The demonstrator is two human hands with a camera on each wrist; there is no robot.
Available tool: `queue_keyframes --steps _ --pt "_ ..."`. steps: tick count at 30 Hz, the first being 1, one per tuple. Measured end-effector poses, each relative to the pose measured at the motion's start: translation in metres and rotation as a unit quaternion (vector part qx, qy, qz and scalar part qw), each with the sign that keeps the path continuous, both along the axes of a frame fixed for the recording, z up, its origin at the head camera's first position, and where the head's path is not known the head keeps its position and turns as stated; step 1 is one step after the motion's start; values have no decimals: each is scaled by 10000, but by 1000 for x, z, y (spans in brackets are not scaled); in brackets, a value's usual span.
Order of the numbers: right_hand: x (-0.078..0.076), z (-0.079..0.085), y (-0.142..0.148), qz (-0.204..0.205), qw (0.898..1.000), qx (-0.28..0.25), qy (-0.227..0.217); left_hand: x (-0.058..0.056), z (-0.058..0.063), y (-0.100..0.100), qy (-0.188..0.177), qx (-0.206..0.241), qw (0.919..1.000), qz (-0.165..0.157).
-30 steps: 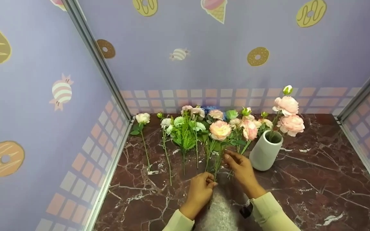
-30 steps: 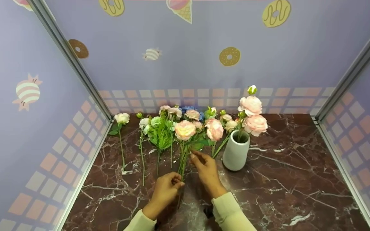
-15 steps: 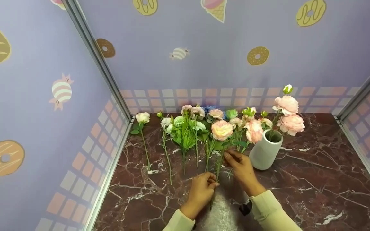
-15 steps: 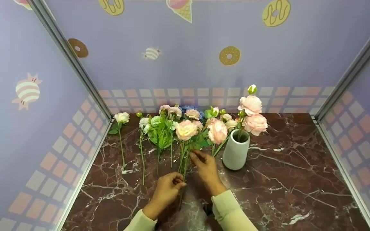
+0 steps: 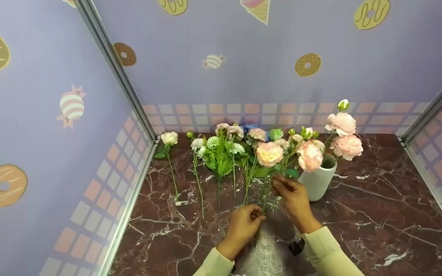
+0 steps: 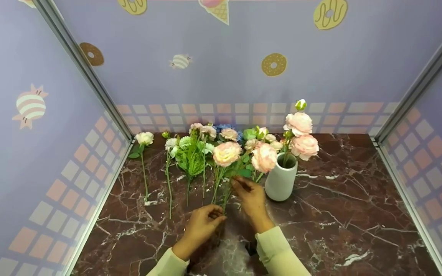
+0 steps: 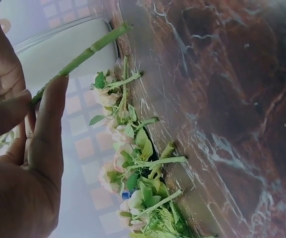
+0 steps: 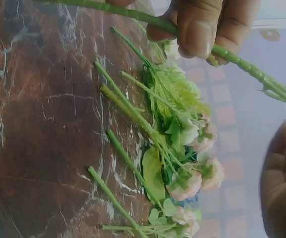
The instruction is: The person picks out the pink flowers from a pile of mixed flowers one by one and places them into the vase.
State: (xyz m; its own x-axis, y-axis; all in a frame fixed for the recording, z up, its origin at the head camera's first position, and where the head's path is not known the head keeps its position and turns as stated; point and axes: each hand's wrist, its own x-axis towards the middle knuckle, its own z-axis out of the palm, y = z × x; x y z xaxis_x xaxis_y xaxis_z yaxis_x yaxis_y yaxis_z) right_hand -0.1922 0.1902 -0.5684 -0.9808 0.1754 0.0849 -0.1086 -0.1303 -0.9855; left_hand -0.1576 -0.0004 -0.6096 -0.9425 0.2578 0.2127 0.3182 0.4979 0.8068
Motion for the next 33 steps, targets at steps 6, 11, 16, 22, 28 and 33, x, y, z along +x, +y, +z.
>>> queue_keyframes --steps 6,11,16,22,28,33 --pt "0 25 16 -502 9973 166 517 0 0 -2 161 77 9998 -120" --pt "-4 65 48 -1250 9756 1171 1374 0 -3 -7 170 94 9998 -62" --pt "-13 114 78 -2037 9134 2242 2718 1 -6 -12 137 90 9999 27" --pt "-19 167 95 -3172 8431 3508 2558 2 -7 -15 127 102 9998 88" --pt "-23 192 97 -3517 8335 3403 2564 3 -9 -18 -44 54 10000 72" --pt "-25 201 95 -3738 8571 2384 2623 4 -9 -21 82 -15 9998 165"
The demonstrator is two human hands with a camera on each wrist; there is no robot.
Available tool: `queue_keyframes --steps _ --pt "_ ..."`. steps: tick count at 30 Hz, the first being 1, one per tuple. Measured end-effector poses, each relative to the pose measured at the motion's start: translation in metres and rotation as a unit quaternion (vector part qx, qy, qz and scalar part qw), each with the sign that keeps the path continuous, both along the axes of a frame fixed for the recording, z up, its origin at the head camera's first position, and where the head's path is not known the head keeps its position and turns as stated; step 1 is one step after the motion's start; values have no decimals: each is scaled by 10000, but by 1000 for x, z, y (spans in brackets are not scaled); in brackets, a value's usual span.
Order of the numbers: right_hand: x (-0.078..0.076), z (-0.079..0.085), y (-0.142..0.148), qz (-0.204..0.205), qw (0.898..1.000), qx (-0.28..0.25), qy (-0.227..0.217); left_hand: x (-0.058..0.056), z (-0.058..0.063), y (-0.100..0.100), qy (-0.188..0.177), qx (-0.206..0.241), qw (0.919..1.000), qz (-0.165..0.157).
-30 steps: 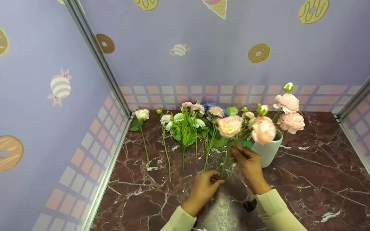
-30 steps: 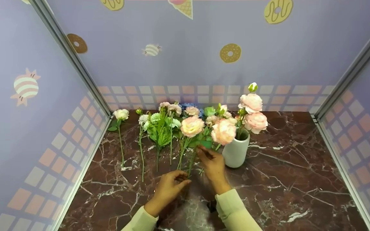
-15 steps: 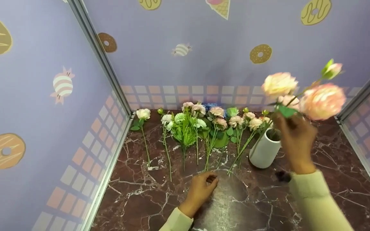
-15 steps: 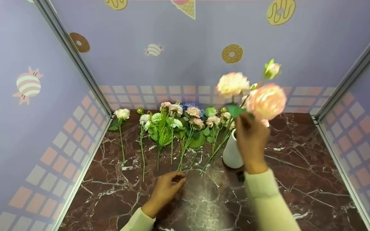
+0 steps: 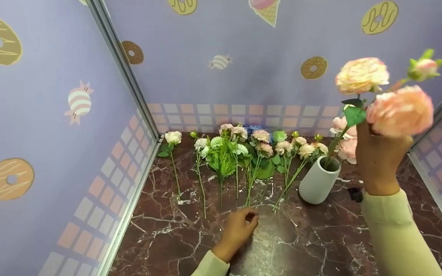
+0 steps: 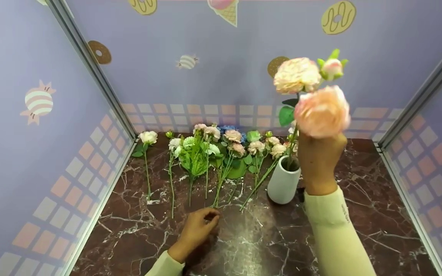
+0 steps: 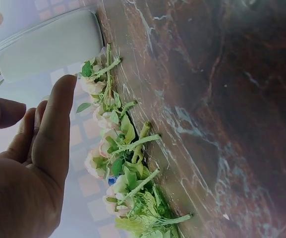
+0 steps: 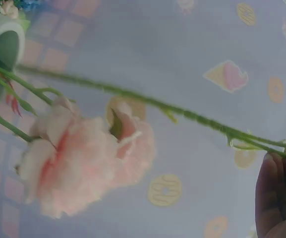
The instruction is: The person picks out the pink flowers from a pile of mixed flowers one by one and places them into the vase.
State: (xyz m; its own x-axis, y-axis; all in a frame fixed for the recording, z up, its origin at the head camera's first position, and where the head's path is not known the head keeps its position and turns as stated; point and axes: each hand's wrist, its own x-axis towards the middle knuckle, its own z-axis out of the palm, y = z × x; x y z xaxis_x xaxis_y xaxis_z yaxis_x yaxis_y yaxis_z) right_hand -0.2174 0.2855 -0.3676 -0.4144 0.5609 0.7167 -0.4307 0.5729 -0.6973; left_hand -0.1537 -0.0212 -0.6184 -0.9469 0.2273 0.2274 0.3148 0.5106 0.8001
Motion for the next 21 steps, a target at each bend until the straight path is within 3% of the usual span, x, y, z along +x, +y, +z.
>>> queue_keyframes --steps 4,7,12,21 --pt "-4 -3 -2 37 10000 -48 69 1 0 0 145 -79 9998 85" --pt "-7 -11 -4 -264 9980 449 -358 2 -1 1 160 -80 9997 143" --pt "-6 -30 -8 -353 9941 607 -828 3 -3 2 99 -47 9998 156" --pt "-7 -69 -17 -359 9863 1214 -1056 5 -2 5 -245 -74 9996 133"
